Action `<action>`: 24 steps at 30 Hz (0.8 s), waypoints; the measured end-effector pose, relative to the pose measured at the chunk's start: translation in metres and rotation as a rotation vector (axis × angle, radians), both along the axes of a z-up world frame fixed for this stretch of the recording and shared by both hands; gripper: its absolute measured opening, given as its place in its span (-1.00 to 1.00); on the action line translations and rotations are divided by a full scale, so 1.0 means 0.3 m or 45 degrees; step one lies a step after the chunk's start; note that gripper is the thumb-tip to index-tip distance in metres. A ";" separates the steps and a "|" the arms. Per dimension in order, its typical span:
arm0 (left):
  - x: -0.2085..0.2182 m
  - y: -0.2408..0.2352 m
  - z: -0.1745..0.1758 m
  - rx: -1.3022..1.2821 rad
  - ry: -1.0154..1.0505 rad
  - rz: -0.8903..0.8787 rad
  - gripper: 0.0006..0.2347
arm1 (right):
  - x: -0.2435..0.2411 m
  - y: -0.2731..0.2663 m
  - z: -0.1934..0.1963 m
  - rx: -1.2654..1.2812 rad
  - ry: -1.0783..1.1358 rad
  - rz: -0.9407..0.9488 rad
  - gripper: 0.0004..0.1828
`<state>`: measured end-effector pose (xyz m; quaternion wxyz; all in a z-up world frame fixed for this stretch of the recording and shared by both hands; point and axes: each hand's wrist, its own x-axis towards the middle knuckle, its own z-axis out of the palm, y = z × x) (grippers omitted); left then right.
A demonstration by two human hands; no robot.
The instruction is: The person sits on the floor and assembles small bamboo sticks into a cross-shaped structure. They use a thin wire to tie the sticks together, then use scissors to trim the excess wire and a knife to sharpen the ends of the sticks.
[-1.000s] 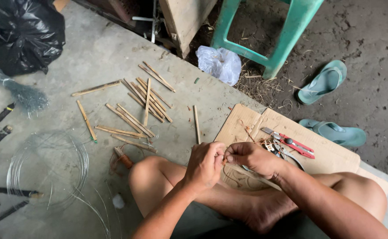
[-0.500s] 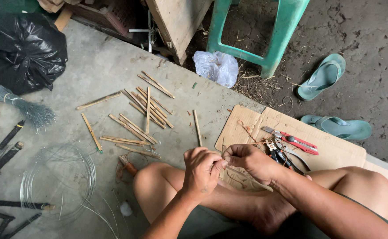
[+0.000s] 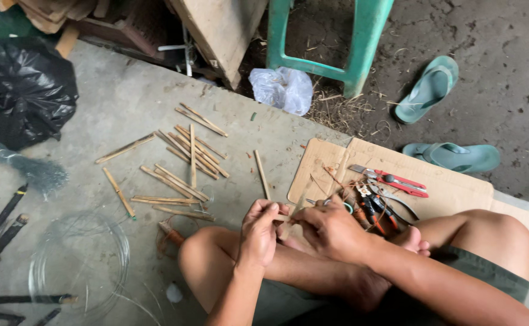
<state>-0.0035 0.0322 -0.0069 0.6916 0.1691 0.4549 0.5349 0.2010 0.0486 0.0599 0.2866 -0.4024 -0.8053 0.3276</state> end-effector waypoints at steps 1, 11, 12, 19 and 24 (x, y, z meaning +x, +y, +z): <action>0.009 -0.002 -0.016 -0.041 -0.043 0.029 -0.97 | -0.007 -0.005 -0.012 0.049 -0.007 -0.004 -0.77; 0.059 -0.044 -0.158 0.019 0.469 0.126 -0.90 | -0.053 -0.067 -0.149 0.063 -0.103 0.059 -0.84; 0.058 -0.046 -0.148 0.073 0.540 0.112 -0.91 | -0.053 -0.075 -0.140 0.042 -0.095 0.050 -0.82; -0.104 0.072 0.014 0.246 0.865 -0.270 -0.90 | 0.053 0.071 -0.130 0.071 0.174 0.138 -0.64; -0.117 0.065 0.146 0.437 0.827 -0.350 -0.92 | 0.275 0.299 -0.225 0.238 -0.211 -0.173 -0.45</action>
